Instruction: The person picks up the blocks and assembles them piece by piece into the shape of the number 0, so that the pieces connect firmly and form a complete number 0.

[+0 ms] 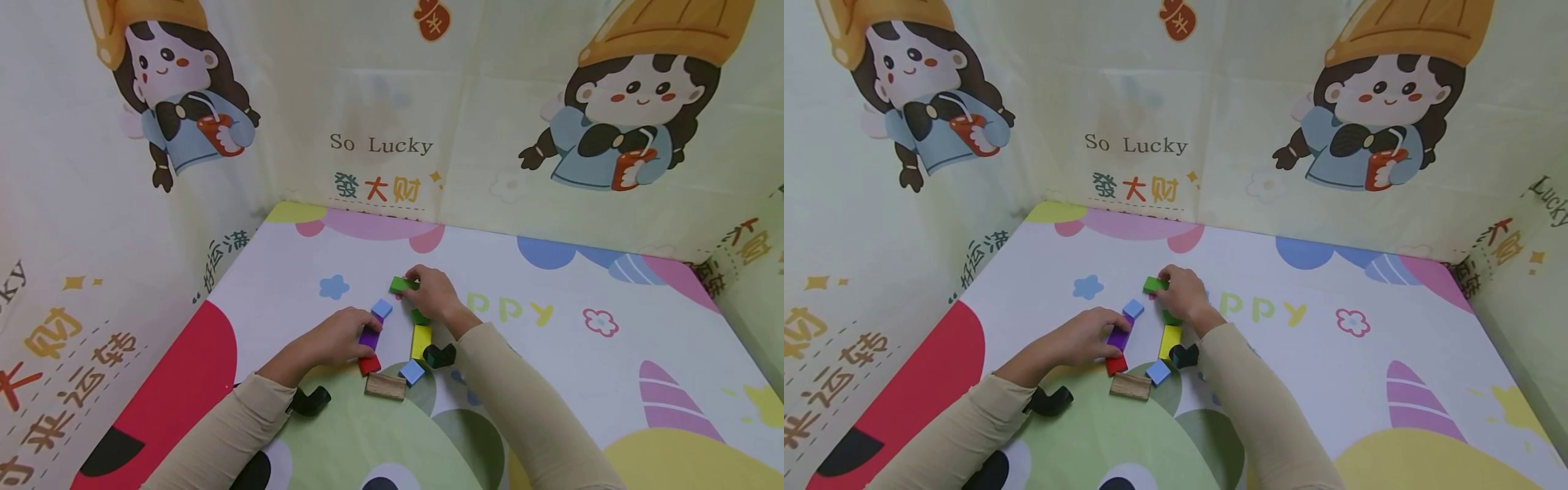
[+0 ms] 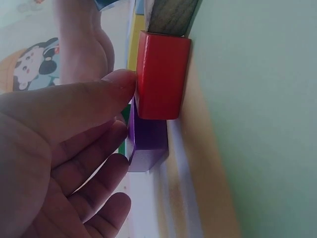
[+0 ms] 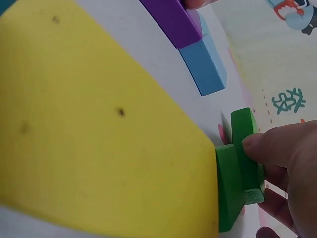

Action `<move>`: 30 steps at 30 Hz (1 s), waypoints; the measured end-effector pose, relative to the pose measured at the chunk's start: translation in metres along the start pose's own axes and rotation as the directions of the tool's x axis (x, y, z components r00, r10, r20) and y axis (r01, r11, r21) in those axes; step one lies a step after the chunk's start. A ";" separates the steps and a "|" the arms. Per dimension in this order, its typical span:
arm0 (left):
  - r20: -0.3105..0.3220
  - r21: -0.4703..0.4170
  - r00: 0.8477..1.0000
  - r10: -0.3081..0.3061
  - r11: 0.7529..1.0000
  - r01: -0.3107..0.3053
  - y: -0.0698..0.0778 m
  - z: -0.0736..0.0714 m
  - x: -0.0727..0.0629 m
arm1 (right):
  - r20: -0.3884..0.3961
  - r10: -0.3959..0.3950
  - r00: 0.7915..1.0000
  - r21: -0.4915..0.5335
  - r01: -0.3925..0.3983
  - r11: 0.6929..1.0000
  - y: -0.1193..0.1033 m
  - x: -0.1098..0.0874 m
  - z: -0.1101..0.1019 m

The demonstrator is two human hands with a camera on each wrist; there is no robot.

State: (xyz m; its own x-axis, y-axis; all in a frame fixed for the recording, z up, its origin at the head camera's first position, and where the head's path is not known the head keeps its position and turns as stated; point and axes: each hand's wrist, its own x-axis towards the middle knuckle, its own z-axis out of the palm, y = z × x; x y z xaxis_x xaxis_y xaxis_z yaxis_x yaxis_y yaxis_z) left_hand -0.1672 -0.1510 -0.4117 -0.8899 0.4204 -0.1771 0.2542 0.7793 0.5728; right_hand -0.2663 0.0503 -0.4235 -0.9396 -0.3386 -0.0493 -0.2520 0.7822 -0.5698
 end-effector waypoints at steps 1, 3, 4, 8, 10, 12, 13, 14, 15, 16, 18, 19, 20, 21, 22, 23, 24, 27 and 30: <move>0.000 -0.002 1.000 -0.002 1.000 0.002 0.000 0.000 0.000 | 0.001 -0.003 1.000 -0.002 0.003 1.000 0.000 -0.001 0.000; 0.001 -0.005 1.000 -0.003 1.000 0.003 0.001 0.000 0.000 | 0.005 -0.007 1.000 -0.003 0.007 1.000 -0.001 -0.002 -0.001; 0.001 -0.007 1.000 -0.006 1.000 0.006 0.001 0.000 -0.001 | 0.007 -0.009 1.000 -0.001 0.009 1.000 -0.001 -0.002 -0.001; 0.002 -0.015 1.000 -0.009 1.000 0.009 0.001 -0.001 -0.001 | 0.026 -0.007 1.000 0.012 0.007 1.000 -0.002 -0.004 -0.001; 0.002 -0.018 1.000 -0.004 1.000 0.004 0.001 -0.001 -0.001 | 0.031 -0.010 0.999 0.012 0.009 1.000 -0.002 -0.005 0.000; 0.000 -0.018 1.000 0.007 1.000 -0.007 0.001 -0.001 -0.002 | 0.030 -0.018 0.999 0.008 0.018 1.000 -0.003 -0.006 0.000; -0.001 -0.018 1.000 0.013 1.000 -0.013 0.001 -0.001 -0.002 | 0.028 -0.023 0.999 0.007 0.022 1.000 -0.003 -0.006 0.000; -0.002 -0.017 1.000 0.018 1.000 -0.018 0.001 -0.001 -0.002 | 0.027 -0.029 0.999 0.005 0.029 1.000 -0.003 -0.007 0.001; -0.003 -0.017 1.000 0.024 1.000 -0.024 0.000 -0.001 -0.002 | 0.025 -0.035 0.999 0.004 0.035 0.999 -0.004 -0.007 0.001; -0.004 -0.018 1.000 0.028 0.999 -0.028 0.000 -0.001 -0.002 | 0.024 -0.040 0.999 0.002 0.040 0.999 -0.004 -0.008 0.001; -0.006 -0.017 0.999 0.033 0.999 -0.033 0.000 0.000 -0.002 | 0.023 -0.047 0.999 0.008 0.047 0.999 -0.005 -0.009 0.001; -0.006 -0.017 0.999 0.034 0.999 -0.034 -0.001 0.000 -0.002 | 0.024 -0.051 0.998 0.009 0.051 0.999 -0.005 -0.010 0.001; -0.006 -0.017 0.999 0.033 0.999 -0.033 -0.001 0.000 -0.002 | 0.025 -0.055 0.998 0.011 0.055 0.998 -0.006 -0.011 0.001; -0.006 -0.017 0.999 0.032 0.999 -0.032 -0.001 0.000 -0.002 | 0.026 -0.058 0.998 0.013 0.058 0.998 -0.006 -0.012 0.001; -0.007 -0.018 1.000 0.030 0.999 -0.030 -0.001 0.000 -0.001 | 0.026 -0.061 0.998 0.016 0.061 0.998 -0.006 -0.012 0.001; -0.006 -0.018 1.000 0.027 0.999 -0.027 -0.001 0.000 -0.001 | 0.027 -0.064 0.998 0.017 0.064 0.998 -0.005 -0.012 0.001; -0.006 -0.019 1.000 0.025 0.999 -0.025 0.000 0.000 -0.001 | 0.030 -0.067 0.997 0.016 0.066 0.998 -0.005 -0.013 0.002; -0.008 -0.020 1.000 0.023 1.000 -0.023 0.000 0.000 -0.001 | 0.034 -0.073 0.997 0.013 0.072 0.997 -0.006 -0.013 0.002; -0.010 -0.017 1.000 0.026 1.000 -0.026 0.000 0.000 -0.001 | 0.037 -0.076 0.996 0.010 0.075 0.997 -0.006 -0.013 0.002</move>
State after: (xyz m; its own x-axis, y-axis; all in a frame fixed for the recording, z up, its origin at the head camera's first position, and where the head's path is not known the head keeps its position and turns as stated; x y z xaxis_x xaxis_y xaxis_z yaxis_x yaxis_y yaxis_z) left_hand -0.1664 -0.1516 -0.4117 -0.8869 0.4355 -0.1541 0.2706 0.7601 0.5907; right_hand -0.2516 0.0485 -0.4211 -0.9086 -0.4161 -0.0366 -0.3197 0.7491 -0.5802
